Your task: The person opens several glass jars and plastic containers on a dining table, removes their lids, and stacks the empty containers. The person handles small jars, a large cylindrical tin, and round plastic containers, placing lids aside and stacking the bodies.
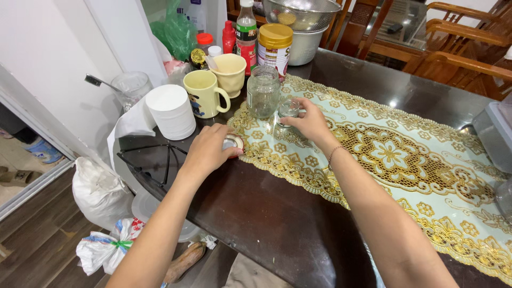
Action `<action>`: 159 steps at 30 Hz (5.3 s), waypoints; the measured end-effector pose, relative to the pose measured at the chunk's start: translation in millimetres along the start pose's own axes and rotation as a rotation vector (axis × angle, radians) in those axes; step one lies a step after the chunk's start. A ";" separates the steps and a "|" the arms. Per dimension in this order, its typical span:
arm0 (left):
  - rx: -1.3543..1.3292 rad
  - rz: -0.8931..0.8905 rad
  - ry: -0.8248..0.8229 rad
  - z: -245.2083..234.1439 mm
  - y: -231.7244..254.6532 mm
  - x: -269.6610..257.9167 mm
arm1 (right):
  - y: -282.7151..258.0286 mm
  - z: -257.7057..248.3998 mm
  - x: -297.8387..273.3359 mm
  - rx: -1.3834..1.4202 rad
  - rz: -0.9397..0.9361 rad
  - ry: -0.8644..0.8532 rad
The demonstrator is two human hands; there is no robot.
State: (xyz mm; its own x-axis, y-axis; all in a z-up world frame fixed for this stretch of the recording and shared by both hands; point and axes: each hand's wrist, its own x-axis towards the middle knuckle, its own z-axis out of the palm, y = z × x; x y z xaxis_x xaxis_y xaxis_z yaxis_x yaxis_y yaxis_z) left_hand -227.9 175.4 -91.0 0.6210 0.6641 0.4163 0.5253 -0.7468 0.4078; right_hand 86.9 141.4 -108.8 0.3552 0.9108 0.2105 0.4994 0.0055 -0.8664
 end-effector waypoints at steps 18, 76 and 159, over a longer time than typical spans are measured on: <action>0.003 0.094 0.045 3.3 19.8 15.3 | -0.6 3.7 7.7 -0.028 0.013 -0.011; -0.900 1.029 -0.694 290.3 560.0 -12.8 | 94.7 -372.9 -533.5 -0.275 0.357 0.933; -0.543 0.405 -0.075 59.2 261.6 26.0 | 16.5 -141.6 -226.5 0.492 -0.094 0.056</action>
State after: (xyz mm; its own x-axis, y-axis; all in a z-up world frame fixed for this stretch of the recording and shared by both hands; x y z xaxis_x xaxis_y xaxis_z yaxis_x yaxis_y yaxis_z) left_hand -39.9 -4.8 -21.5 0.7560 0.3169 0.5728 -0.1116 -0.7998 0.5898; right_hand 126.7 -123.3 -106.6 0.3747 0.8736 0.3105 0.1047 0.2928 -0.9504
